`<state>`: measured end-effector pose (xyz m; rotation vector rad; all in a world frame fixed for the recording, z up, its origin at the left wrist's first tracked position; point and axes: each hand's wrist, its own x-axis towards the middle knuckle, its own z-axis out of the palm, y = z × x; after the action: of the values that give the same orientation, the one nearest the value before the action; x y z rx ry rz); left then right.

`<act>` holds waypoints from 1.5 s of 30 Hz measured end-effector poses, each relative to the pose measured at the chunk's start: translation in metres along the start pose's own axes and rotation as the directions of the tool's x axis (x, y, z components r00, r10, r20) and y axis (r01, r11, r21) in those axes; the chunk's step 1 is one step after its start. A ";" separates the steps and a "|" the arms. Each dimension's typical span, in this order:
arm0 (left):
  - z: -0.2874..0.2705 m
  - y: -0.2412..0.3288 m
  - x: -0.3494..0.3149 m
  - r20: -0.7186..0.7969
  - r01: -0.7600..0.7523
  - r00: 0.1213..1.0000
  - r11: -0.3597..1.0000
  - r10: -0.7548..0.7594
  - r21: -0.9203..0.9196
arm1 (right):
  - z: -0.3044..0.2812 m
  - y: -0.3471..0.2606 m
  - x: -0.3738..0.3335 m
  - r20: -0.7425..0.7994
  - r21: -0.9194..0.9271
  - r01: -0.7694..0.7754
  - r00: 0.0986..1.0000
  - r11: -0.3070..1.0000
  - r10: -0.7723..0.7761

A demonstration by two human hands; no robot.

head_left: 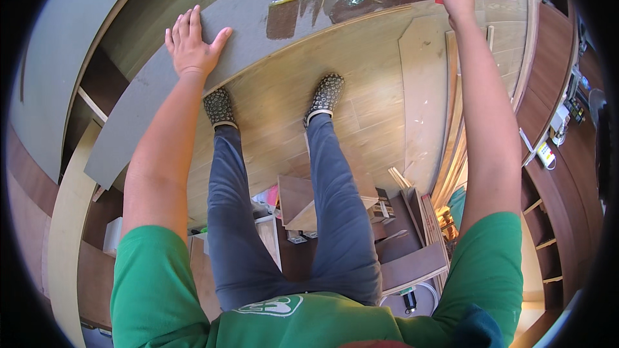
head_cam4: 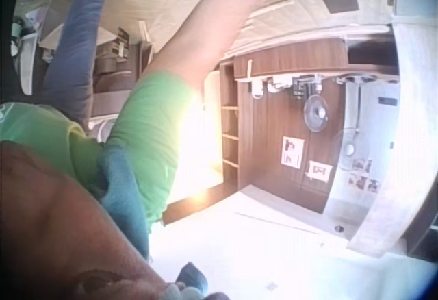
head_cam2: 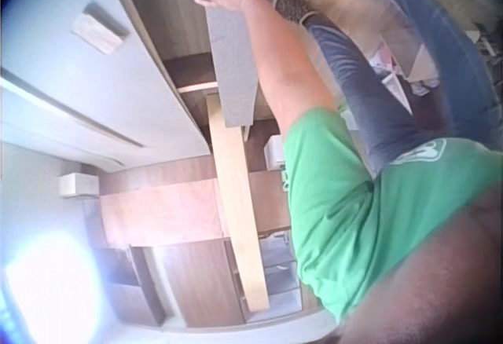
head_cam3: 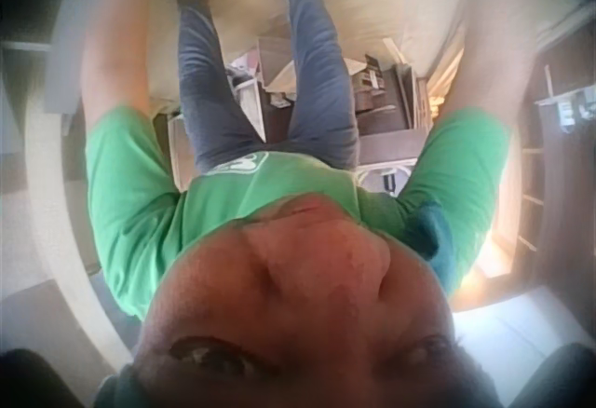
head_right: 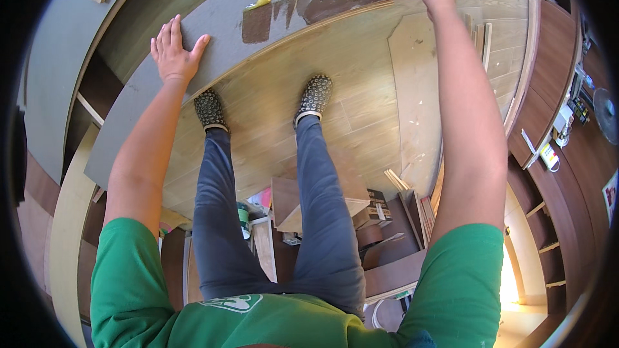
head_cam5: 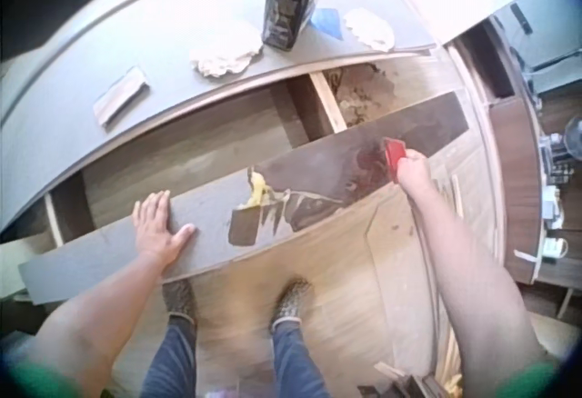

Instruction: The person pours liquid adhesive from a metal container onto a wooden plank and uses a red scraper to spread the adhesive across the surface.

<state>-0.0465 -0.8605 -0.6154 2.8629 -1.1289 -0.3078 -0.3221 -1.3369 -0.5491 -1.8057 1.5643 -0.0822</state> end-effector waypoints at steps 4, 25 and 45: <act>-0.002 0.001 0.000 -0.022 -0.012 1.000 1.000 0.012 -0.003 | 0.022 -0.003 -0.014 0.090 -0.057 0.031 0.996 0.998 -0.026; -0.006 0.001 0.001 0.061 0.023 0.998 1.000 -0.023 0.000 | 0.090 -0.036 -0.222 0.354 0.223 0.043 0.927 0.974 -0.122; -0.006 0.002 0.002 0.038 0.010 0.999 1.000 -0.009 -0.019 | 0.139 -0.055 -0.152 0.264 -0.362 0.561 0.828 0.745 -0.495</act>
<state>-0.0451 -0.8634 -0.6099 2.8581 -1.1128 -0.3726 -0.2469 -1.1378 -0.5588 -2.5063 0.9558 0.1427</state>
